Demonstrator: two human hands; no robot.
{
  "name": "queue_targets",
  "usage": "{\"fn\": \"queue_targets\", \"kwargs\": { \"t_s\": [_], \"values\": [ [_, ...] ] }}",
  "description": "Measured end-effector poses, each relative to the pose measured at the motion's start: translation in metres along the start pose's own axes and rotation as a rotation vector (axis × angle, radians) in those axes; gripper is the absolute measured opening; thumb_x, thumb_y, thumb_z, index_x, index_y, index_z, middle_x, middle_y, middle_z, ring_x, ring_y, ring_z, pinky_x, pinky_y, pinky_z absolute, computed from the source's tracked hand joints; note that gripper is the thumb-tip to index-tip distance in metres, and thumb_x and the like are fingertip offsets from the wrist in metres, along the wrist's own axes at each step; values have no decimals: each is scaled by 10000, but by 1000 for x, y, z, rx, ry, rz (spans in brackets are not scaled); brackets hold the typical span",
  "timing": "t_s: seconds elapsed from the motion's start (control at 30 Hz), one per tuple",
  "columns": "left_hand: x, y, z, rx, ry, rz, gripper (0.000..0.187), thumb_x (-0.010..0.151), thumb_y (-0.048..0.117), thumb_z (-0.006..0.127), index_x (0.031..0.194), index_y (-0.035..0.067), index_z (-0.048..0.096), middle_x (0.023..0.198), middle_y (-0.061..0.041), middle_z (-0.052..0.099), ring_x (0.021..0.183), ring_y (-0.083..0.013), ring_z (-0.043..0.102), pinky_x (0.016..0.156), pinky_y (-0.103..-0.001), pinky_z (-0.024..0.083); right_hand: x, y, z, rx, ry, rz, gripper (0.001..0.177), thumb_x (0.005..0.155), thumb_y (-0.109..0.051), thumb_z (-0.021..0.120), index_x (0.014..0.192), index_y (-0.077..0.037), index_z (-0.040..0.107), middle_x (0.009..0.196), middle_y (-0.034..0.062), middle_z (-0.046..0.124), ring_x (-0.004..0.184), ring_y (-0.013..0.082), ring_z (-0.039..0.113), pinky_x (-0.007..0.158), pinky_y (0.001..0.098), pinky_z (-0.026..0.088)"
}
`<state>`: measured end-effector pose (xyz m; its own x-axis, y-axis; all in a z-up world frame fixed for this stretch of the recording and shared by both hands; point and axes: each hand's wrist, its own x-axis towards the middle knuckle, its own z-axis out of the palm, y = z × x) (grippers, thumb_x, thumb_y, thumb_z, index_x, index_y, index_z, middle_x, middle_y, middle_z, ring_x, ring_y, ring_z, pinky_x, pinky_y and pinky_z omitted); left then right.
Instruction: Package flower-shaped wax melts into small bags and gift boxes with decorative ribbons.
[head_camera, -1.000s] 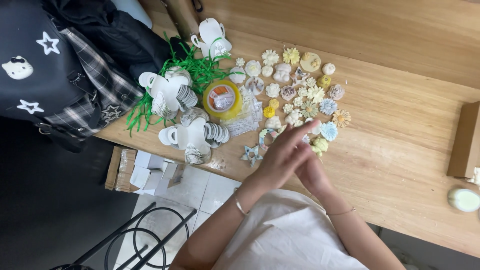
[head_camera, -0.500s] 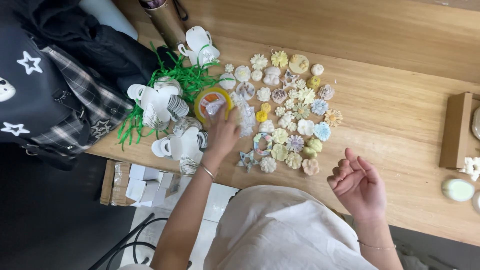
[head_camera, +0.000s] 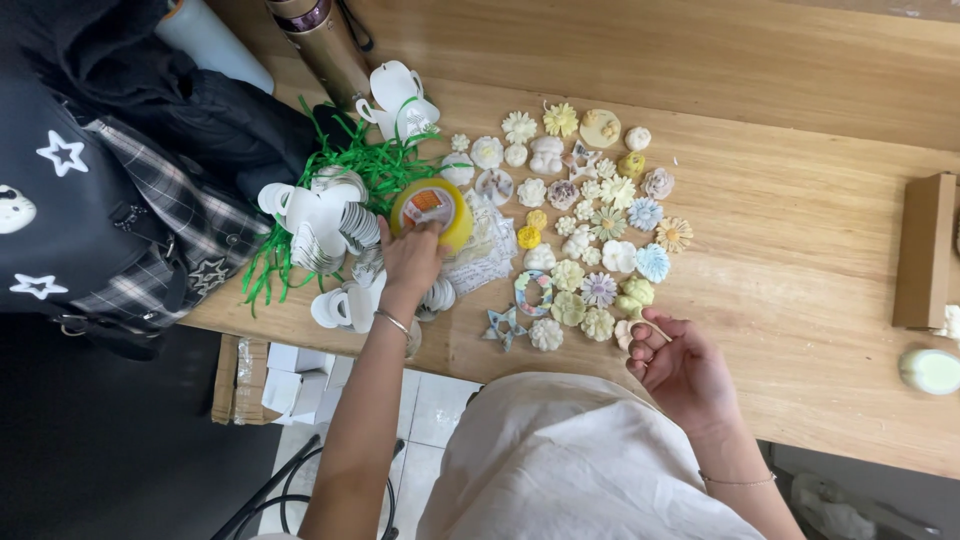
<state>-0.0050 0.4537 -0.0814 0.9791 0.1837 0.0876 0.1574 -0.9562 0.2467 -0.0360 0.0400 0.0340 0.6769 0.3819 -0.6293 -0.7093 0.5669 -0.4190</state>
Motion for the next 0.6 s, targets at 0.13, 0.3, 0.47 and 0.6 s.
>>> {"fn": "queue_targets", "kwargs": {
  "t_s": [0.13,0.3,0.47,0.6],
  "values": [
    [5,3,-40,-118,-38,-90,401,907,338,710,1261,157,660,1131,-129,737,1066,-328,682,1179,-635,140,1,3,0,-15,10,-18,220,1014,-188,479,1129,-60,614,913,84,663,779,198,604,756,342,513],
    [2,13,-70,-677,78,-112,297,959,305,699,1163,90,670,1058,-97,762,1029,-307,709,1209,-587,212,9,-1,0,-63,-13,-35,222,1013,-195,481,1124,-50,608,891,95,666,789,216,627,758,342,523],
    [-17,52,-123,-897,214,-77,351,967,288,693,1230,58,656,1129,-104,733,1101,-310,624,1094,-504,396,15,-3,3,-145,-22,-51,237,1005,-191,470,1123,-42,611,894,100,674,794,218,635,740,341,527],
    [-20,66,-163,-508,397,84,324,986,236,666,1227,21,635,1156,-147,714,1139,-346,647,1231,-566,192,30,-2,28,-513,1,-88,286,976,-180,461,1144,-16,626,921,129,716,811,251,671,721,369,546]
  ]
}}
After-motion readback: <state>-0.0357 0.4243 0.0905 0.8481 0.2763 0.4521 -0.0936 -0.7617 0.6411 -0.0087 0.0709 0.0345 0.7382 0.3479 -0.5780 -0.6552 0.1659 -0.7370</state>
